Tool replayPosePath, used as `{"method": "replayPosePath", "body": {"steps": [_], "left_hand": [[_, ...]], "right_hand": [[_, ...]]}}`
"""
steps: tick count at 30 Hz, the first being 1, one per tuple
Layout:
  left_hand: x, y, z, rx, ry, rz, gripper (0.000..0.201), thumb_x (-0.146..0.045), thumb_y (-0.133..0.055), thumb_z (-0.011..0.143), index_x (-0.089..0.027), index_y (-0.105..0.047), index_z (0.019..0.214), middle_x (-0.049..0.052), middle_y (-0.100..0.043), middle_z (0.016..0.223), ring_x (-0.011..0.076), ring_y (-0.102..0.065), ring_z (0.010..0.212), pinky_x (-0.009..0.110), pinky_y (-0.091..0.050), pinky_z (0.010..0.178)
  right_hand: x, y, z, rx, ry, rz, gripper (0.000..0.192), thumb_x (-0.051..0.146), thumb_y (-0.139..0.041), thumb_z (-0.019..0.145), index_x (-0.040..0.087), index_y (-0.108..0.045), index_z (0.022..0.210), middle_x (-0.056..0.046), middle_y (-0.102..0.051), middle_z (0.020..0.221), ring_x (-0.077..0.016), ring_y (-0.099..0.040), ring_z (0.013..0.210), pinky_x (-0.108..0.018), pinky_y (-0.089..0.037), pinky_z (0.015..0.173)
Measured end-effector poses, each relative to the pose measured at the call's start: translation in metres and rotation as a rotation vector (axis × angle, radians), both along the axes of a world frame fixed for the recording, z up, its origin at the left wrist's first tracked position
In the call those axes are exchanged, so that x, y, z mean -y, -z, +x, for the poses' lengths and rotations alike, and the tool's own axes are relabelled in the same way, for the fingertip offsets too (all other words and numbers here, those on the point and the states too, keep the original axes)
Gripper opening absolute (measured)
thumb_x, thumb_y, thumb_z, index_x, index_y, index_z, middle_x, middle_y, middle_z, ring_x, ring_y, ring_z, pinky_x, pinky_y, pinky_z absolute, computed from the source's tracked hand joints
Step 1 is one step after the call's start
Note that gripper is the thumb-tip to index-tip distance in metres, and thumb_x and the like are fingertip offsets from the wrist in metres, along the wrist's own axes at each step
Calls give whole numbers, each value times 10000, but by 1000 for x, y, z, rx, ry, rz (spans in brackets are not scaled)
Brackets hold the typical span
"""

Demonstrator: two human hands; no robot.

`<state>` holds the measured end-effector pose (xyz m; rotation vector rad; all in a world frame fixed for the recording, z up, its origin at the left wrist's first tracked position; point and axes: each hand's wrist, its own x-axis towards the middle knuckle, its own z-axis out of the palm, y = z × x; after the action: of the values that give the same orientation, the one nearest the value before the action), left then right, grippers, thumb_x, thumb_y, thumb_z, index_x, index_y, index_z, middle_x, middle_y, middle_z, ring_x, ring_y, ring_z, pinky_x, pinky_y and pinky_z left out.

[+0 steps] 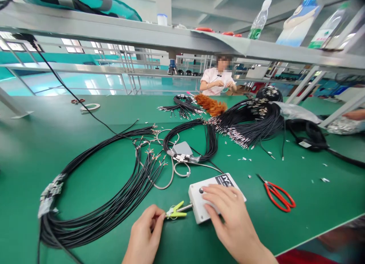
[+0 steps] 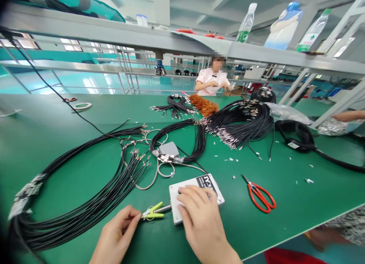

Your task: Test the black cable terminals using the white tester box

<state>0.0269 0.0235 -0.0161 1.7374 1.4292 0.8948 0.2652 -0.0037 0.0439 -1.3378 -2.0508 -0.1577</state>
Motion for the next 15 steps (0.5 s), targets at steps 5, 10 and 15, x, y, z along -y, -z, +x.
{"method": "replayPosePath", "body": {"steps": [5,10,15], "left_hand": [[-3,8,-3,2,23,-5,286,-434,-483,893,-223,-608,746,0,-646,679,185,-628,607,245,-478,569],[0,3,-1,3,1,9,269,-408,-492,880,-223,-599,718,-4,-631,653,181,-612,585,245,-471,562],[5,-1,-7,7,-34,-9,259,-377,-473,892,-215,-571,715,2,-609,658,180,-596,596,247,-462,571]], "right_hand": [[37,34,26,35,79,125,234,19,-516,855,220,-570,961,-42,-715,1164,-210,-599,1097,-352,-356,928],[37,48,13,158,76,183,258,20,-542,818,241,-598,936,17,-744,1116,-218,-641,1057,-382,-307,985],[31,51,16,129,109,235,261,32,-559,815,254,-613,941,32,-767,1033,-224,-664,989,-468,-209,1116]]}}
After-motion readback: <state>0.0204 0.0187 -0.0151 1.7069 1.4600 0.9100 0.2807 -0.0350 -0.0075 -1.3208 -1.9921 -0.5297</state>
